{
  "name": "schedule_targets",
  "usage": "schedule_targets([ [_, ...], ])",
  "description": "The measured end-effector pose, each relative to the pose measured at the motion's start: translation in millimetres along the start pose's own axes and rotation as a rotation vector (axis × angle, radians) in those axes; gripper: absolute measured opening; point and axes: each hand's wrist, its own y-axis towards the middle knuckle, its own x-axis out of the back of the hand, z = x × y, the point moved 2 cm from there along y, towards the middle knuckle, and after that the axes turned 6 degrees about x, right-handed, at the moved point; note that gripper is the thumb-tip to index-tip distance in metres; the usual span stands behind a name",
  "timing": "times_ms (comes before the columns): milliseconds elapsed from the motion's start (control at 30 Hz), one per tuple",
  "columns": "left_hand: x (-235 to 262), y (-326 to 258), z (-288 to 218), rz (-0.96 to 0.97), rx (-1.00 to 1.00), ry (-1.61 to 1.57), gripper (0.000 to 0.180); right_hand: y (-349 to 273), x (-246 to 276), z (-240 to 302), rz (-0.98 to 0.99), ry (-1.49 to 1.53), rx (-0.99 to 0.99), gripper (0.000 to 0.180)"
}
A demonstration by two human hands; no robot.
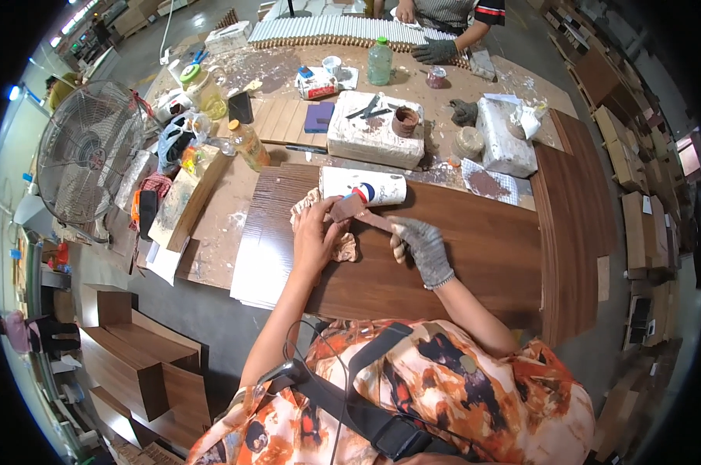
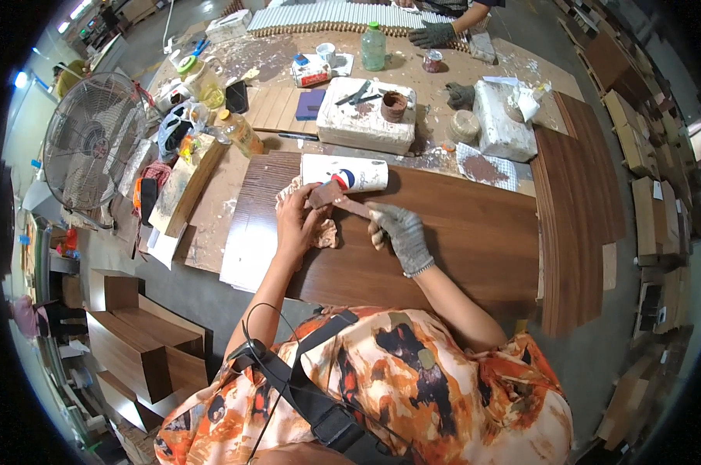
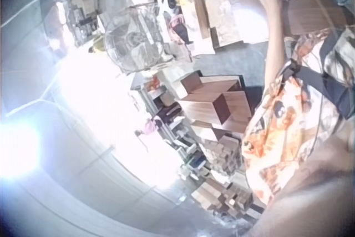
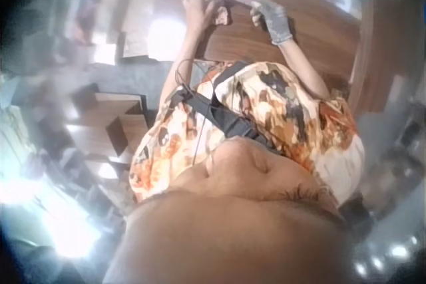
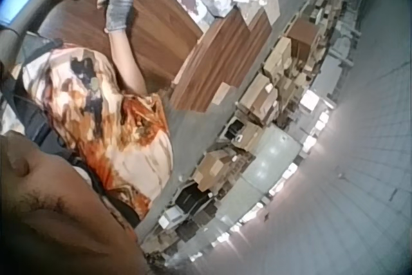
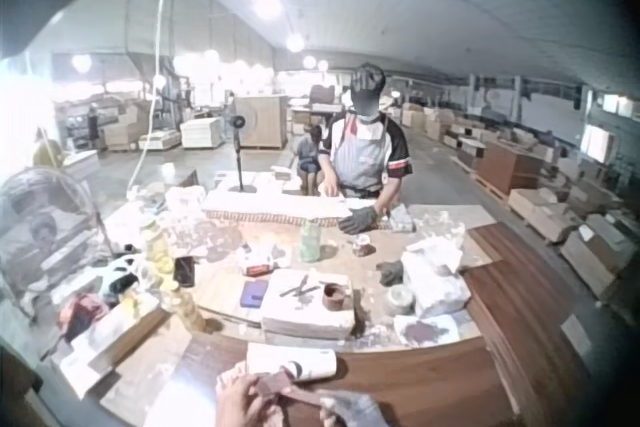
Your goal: The person wipes a wooden furniture panel with a cloth and applies a small blue sponge block to the surface to clean and finish it.
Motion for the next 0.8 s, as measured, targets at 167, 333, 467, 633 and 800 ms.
schedule_targets([
  [167,1,-3,2,-0.025,-0.020,0.007,0.046,4,-4,13,-0.023,0.049,0.024,0.030],
  [333,0,-2,-1,0.008,0.003,0.016,0.047,17,-15,15,-0.014,0.032,0.104,0.028],
  [467,0,-2,2,0.026,-0.003,0.029,0.048,3,-6,8,-0.064,-0.047,0.003,0.028],
  [633,4,-1,1,0.006,0.004,-0.011,0.047,10,-29,30,-0.065,-0.020,0.059,0.026],
  [800,1,0,3,0.013,0.001,0.014,0.047,12,-15,3,-0.048,0.023,0.068,0.026],
])
